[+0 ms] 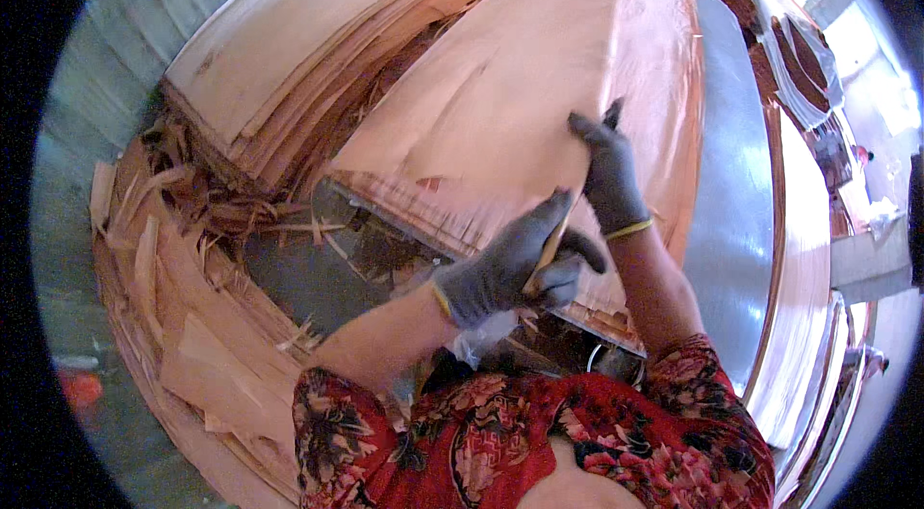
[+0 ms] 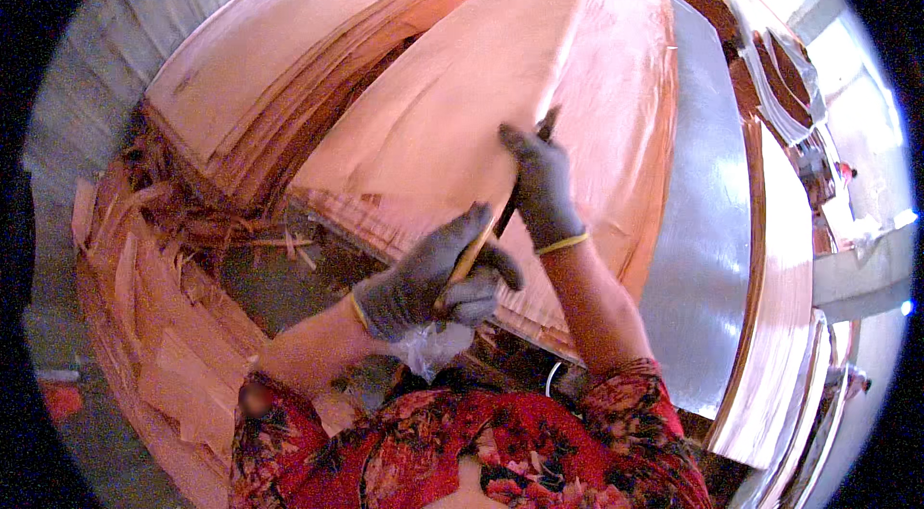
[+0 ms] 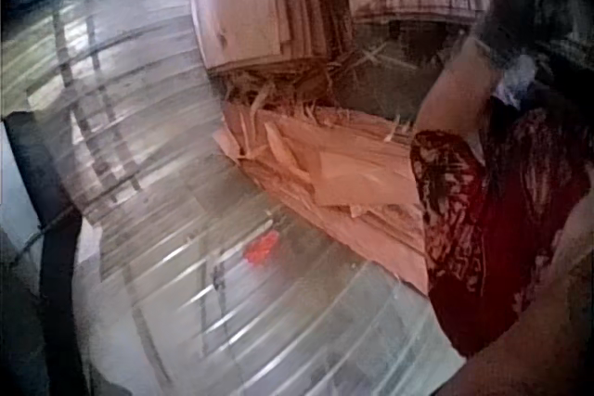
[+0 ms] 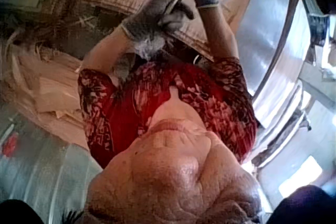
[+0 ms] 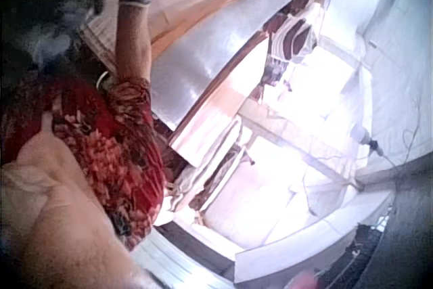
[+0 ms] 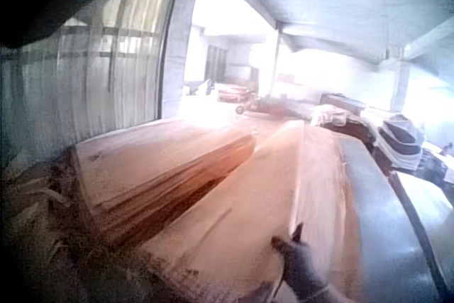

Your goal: The person aligns and secures large wooden panels on a workbench using a utility knife to trim edges, a wooden stick as a straightedge, and small white clips to hold pieces in place. They repeatedly lift, position, and fasten the panels while trimming excess material and cleaning the surface with a sponge.

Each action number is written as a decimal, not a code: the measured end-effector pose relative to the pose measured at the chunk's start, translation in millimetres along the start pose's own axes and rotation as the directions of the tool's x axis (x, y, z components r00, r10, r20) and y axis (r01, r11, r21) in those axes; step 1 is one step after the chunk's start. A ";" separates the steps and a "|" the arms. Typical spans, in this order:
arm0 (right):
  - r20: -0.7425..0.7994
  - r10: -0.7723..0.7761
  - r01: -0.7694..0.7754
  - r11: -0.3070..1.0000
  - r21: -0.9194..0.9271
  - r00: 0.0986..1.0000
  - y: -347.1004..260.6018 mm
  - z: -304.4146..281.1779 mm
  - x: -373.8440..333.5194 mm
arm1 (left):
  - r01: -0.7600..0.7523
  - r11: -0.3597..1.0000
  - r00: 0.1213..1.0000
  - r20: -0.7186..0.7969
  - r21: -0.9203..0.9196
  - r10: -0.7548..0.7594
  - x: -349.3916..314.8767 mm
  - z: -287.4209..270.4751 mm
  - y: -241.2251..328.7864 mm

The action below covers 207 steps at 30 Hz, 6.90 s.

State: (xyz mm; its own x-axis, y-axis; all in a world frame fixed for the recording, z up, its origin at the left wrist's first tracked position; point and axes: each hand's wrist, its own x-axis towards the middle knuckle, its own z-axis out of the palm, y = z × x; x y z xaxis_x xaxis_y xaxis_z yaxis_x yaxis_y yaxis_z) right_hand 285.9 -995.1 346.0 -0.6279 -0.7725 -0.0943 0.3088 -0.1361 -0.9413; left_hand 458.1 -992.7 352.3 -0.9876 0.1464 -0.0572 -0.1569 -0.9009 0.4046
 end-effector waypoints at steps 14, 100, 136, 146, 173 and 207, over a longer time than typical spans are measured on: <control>-0.007 -0.177 0.172 0.967 -0.188 0.984 -184.5 -285.6 -44.4 | -0.417 0.878 0.891 -0.083 0.236 0.446 -40.1 -67.9 -55.6; -0.220 0.146 -0.039 0.903 0.428 0.965 -104.2 -440.6 -363.6 | 0.428 -0.688 0.779 0.146 0.586 0.609 227.1 -134.4 -239.6; -0.671 0.443 -0.310 0.896 0.317 0.594 33.5 -630.4 -383.4 | 0.654 0.550 -0.284 -0.506 0.519 0.814 136.7 -152.9 -203.7; -0.674 0.508 -0.256 0.859 0.443 0.537 13.9 -595.6 -342.8 | -0.030 0.641 -0.092 -0.641 0.767 0.762 98.6 -125.1 -184.2; -0.831 0.285 -0.206 0.956 0.209 0.477 66.2 -615.7 -345.0 | -0.153 0.689 0.058 -0.690 0.708 0.722 65.8 -190.1 -147.1; -0.846 0.223 -0.295 0.952 0.082 0.484 53.0 -602.5 -354.6 | -0.155 0.828 0.194 -0.805 0.539 0.561 71.6 -190.4 -155.1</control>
State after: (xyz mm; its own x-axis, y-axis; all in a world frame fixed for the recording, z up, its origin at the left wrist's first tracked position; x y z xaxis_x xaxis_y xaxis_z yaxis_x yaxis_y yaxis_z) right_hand 94.5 -354.7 134.3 -0.8396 0.1204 -0.5296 0.5377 0.0471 -0.8418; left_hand 410.2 -920.3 111.6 -0.2859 -0.8056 -0.5189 0.0276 -0.5483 0.8359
